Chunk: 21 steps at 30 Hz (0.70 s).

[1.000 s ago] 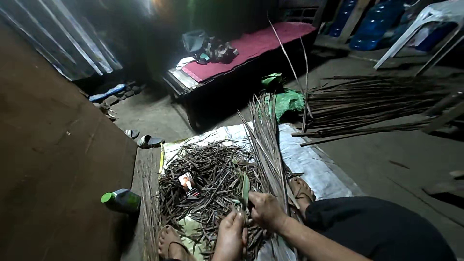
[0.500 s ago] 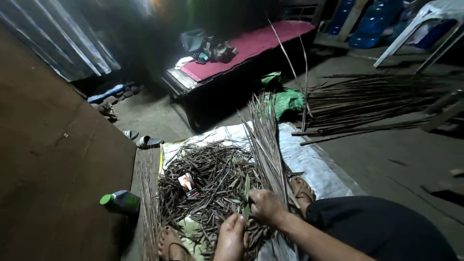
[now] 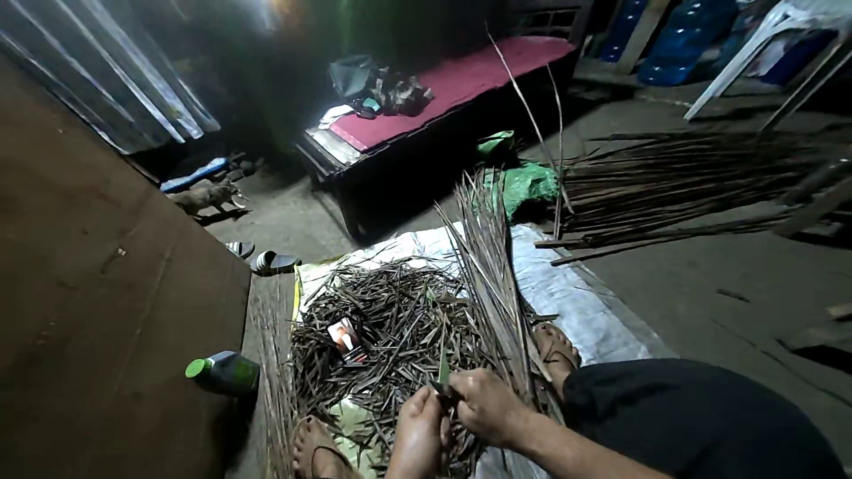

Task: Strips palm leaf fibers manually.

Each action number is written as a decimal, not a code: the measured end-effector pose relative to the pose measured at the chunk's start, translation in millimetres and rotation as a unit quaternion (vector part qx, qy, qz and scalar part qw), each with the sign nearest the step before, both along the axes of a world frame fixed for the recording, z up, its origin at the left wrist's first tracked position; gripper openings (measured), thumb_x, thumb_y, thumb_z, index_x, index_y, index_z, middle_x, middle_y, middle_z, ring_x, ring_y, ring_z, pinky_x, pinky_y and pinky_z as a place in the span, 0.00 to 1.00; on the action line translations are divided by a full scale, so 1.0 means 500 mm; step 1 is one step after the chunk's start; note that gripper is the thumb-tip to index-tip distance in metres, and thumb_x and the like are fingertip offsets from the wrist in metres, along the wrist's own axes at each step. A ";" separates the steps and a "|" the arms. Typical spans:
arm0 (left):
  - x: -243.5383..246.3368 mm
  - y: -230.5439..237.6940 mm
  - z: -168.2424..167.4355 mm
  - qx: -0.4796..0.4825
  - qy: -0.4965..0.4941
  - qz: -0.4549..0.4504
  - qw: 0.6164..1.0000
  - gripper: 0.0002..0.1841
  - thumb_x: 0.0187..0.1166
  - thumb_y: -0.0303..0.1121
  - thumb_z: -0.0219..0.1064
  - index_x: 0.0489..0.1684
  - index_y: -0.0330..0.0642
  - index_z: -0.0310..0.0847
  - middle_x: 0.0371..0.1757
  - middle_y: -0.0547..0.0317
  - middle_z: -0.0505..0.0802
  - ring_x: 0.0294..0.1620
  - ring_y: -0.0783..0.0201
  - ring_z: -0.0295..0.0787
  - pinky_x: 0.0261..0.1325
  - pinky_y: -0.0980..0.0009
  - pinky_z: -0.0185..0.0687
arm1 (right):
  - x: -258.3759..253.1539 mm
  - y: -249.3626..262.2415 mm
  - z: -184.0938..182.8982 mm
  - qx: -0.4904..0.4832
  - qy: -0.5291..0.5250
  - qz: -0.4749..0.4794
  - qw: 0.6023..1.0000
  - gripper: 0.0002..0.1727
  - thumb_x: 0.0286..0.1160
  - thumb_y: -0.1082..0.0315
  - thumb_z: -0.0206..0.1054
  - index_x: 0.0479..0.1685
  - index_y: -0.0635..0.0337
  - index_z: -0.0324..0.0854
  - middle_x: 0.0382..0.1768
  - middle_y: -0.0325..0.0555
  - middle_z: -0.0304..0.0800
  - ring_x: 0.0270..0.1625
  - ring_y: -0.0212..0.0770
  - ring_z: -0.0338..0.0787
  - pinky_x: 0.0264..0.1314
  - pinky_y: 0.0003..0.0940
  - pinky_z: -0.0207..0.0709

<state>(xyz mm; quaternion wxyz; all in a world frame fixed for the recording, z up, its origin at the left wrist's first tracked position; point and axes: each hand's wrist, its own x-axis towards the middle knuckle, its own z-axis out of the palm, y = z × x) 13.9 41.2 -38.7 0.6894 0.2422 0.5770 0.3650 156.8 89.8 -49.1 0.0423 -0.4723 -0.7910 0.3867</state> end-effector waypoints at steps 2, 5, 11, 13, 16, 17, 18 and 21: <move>0.004 -0.003 0.005 -0.002 -0.005 -0.013 1.000 0.16 0.95 0.30 0.42 0.37 0.42 0.72 0.12 0.72 0.69 0.07 0.80 0.58 0.11 0.85 0.56 | 0.004 0.016 0.001 0.022 -0.031 -0.019 0.999 0.11 0.75 0.76 0.60 0.44 0.75 0.85 0.44 0.68 0.91 0.53 0.68 0.92 0.55 0.65 0.80; 0.012 -0.012 0.015 -0.011 0.000 -0.031 0.999 0.15 0.95 0.30 0.43 0.38 0.40 0.73 0.13 0.71 0.70 0.08 0.80 0.59 0.12 0.85 0.57 | 0.020 0.061 -0.007 0.026 -0.048 -0.106 0.993 0.15 0.77 0.77 0.57 0.54 0.73 0.85 0.48 0.70 0.91 0.57 0.69 0.91 0.60 0.66 0.78; 0.003 -0.007 0.000 -0.006 0.007 -0.021 1.000 0.16 0.96 0.30 0.43 0.37 0.39 0.74 0.12 0.71 0.70 0.07 0.80 0.58 0.11 0.84 0.56 | 0.022 0.052 -0.004 0.000 0.004 -0.104 0.995 0.16 0.76 0.77 0.56 0.54 0.71 0.87 0.45 0.67 0.92 0.53 0.66 0.91 0.58 0.65 0.79; -0.004 0.000 -0.005 0.005 0.013 -0.008 1.000 0.16 0.95 0.30 0.43 0.35 0.41 0.74 0.12 0.71 0.70 0.08 0.79 0.59 0.12 0.84 0.57 | 0.004 0.009 -0.005 -0.008 0.021 -0.036 0.999 0.12 0.73 0.77 0.59 0.45 0.73 0.86 0.40 0.67 0.91 0.49 0.67 0.92 0.53 0.66 0.80; -0.004 0.000 -0.008 0.007 0.011 0.012 1.000 0.16 0.94 0.28 0.44 0.36 0.41 0.76 0.12 0.71 0.72 0.08 0.79 0.61 0.12 0.84 0.57 | -0.007 -0.015 -0.006 -0.011 0.013 0.017 1.000 0.10 0.74 0.76 0.59 0.40 0.74 0.85 0.38 0.67 0.90 0.48 0.66 0.91 0.52 0.63 0.80; -0.002 0.000 -0.008 0.004 0.010 0.013 1.000 0.15 0.94 0.28 0.44 0.36 0.41 0.75 0.12 0.71 0.71 0.08 0.79 0.60 0.12 0.84 0.57 | -0.005 -0.011 -0.006 0.002 0.006 0.025 1.000 0.10 0.74 0.76 0.60 0.40 0.75 0.85 0.40 0.67 0.90 0.49 0.66 0.92 0.52 0.63 0.80; 0.001 0.001 -0.005 0.001 0.008 0.007 1.000 0.15 0.94 0.28 0.44 0.36 0.41 0.74 0.12 0.71 0.71 0.08 0.80 0.60 0.12 0.84 0.57 | -0.003 -0.004 -0.005 0.011 -0.005 0.026 1.000 0.10 0.74 0.76 0.60 0.41 0.75 0.85 0.41 0.67 0.91 0.50 0.66 0.92 0.53 0.63 0.80; 0.009 -0.003 0.009 -0.009 0.006 -0.016 1.000 0.15 0.95 0.30 0.43 0.36 0.41 0.73 0.12 0.71 0.70 0.07 0.80 0.59 0.11 0.85 0.57 | 0.003 0.022 -0.010 0.023 -0.038 -0.028 0.999 0.11 0.75 0.76 0.59 0.46 0.75 0.85 0.45 0.68 0.91 0.54 0.67 0.92 0.56 0.64 0.80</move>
